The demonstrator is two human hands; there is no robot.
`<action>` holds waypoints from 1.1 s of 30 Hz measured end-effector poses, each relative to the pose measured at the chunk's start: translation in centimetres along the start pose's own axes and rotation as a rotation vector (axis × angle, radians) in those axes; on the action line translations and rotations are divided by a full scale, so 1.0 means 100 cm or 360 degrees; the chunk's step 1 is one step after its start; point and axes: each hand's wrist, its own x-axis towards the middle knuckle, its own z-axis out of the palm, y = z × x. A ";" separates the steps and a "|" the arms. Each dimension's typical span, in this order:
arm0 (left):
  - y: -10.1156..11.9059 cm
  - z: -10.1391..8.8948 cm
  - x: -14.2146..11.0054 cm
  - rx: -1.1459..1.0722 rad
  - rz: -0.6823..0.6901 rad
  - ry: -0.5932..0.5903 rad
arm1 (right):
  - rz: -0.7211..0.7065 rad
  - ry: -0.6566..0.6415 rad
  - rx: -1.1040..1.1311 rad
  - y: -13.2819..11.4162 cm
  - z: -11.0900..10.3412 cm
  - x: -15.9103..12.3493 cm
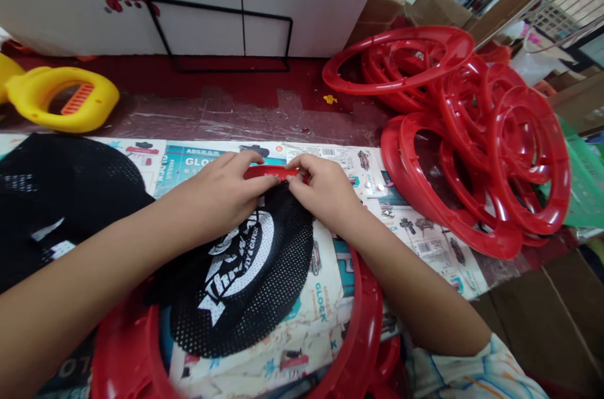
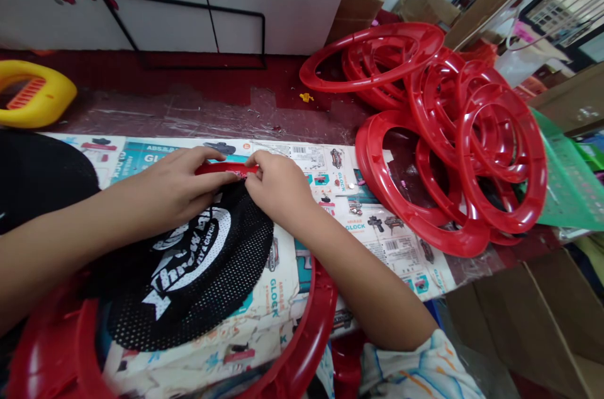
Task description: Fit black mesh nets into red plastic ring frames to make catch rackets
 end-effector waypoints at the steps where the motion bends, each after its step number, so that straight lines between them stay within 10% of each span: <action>1: -0.001 -0.001 0.000 -0.0015 -0.0002 -0.0016 | 0.0005 -0.0017 -0.0013 0.000 -0.001 0.000; 33: 0.000 -0.002 0.000 -0.0086 0.0015 -0.0001 | -0.0144 0.0110 0.0099 0.004 0.001 -0.002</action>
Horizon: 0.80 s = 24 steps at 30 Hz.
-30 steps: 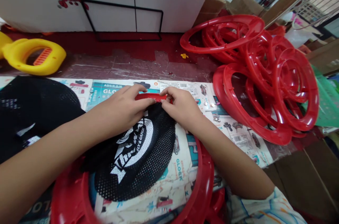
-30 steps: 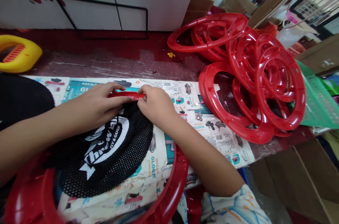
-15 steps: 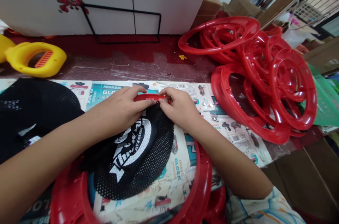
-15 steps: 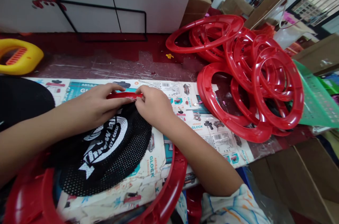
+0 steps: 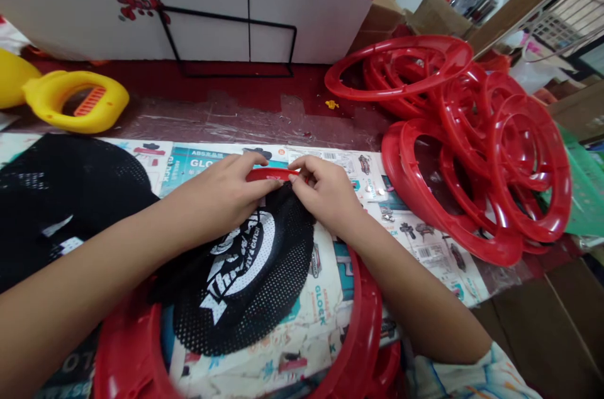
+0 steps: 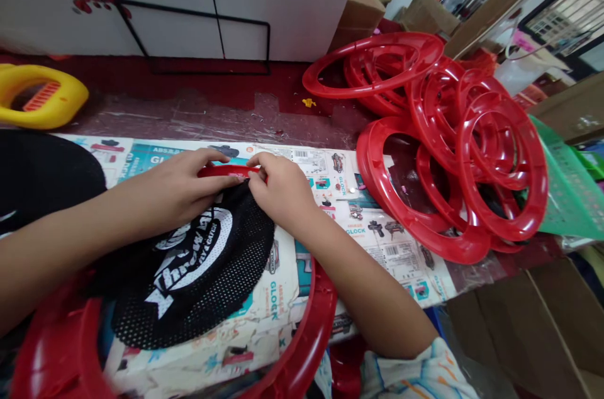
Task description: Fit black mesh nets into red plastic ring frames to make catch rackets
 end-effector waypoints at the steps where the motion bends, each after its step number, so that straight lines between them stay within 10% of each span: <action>1: 0.000 0.000 0.000 0.0008 -0.0004 0.0000 | -0.0004 -0.0004 -0.0017 0.000 0.000 0.000; 13: 0.001 -0.012 0.004 -0.0272 -0.0192 -0.0144 | -0.0014 -0.0121 -0.0608 -0.017 -0.016 -0.006; 17: -0.001 -0.022 0.008 -0.0294 -0.0401 -0.0247 | 0.0139 -0.0483 -0.0801 -0.042 -0.029 -0.027; 24: 0.000 -0.038 0.011 0.0009 -0.0681 -0.0527 | 0.0202 -0.0644 -0.0799 -0.039 0.002 -0.033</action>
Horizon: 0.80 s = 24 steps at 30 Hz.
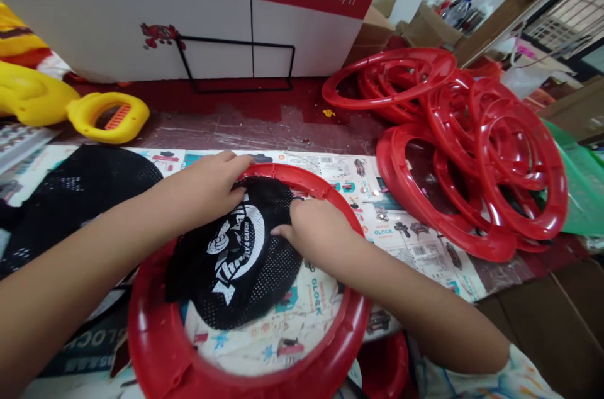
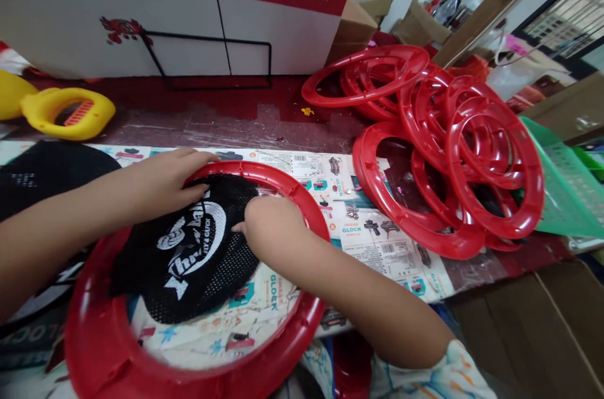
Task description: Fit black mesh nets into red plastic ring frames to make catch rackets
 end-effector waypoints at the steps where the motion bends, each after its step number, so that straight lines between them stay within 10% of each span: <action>1: 0.000 0.000 -0.003 0.0010 -0.0039 -0.0037 | -0.0019 0.0010 0.0027 0.003 0.001 0.003; 9: 0.001 0.001 -0.040 -0.0144 -0.0151 -0.0175 | -0.0115 -0.0056 0.0382 0.022 -0.016 -0.004; 24: -0.002 0.009 0.000 -0.1022 -0.0047 -0.0280 | -0.0169 0.0100 0.1513 0.015 0.007 0.017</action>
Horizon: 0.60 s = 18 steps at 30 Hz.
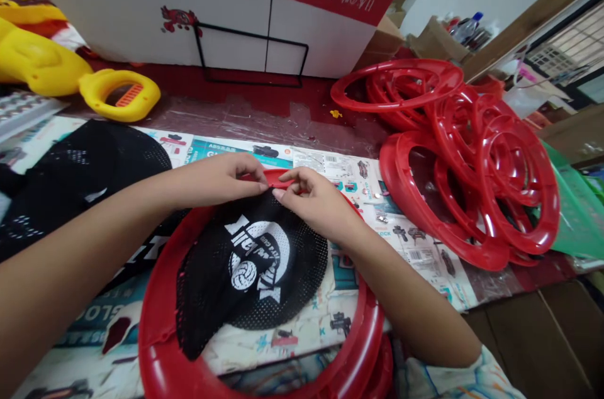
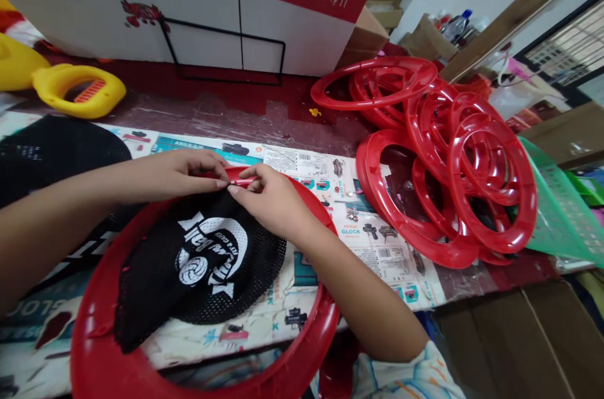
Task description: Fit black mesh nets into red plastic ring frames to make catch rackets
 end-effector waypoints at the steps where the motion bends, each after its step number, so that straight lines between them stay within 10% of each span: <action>1: -0.001 0.001 -0.001 -0.0034 0.0008 0.0007 | 0.0028 0.0016 0.0000 0.000 -0.001 -0.001; 9: -0.004 0.006 0.002 -0.0124 0.0159 0.0091 | 0.0058 0.0167 -0.0557 -0.006 -0.009 -0.006; 18: -0.003 0.004 0.003 -0.0552 -0.0205 0.0041 | -0.0216 0.0348 -0.0701 -0.007 -0.006 -0.003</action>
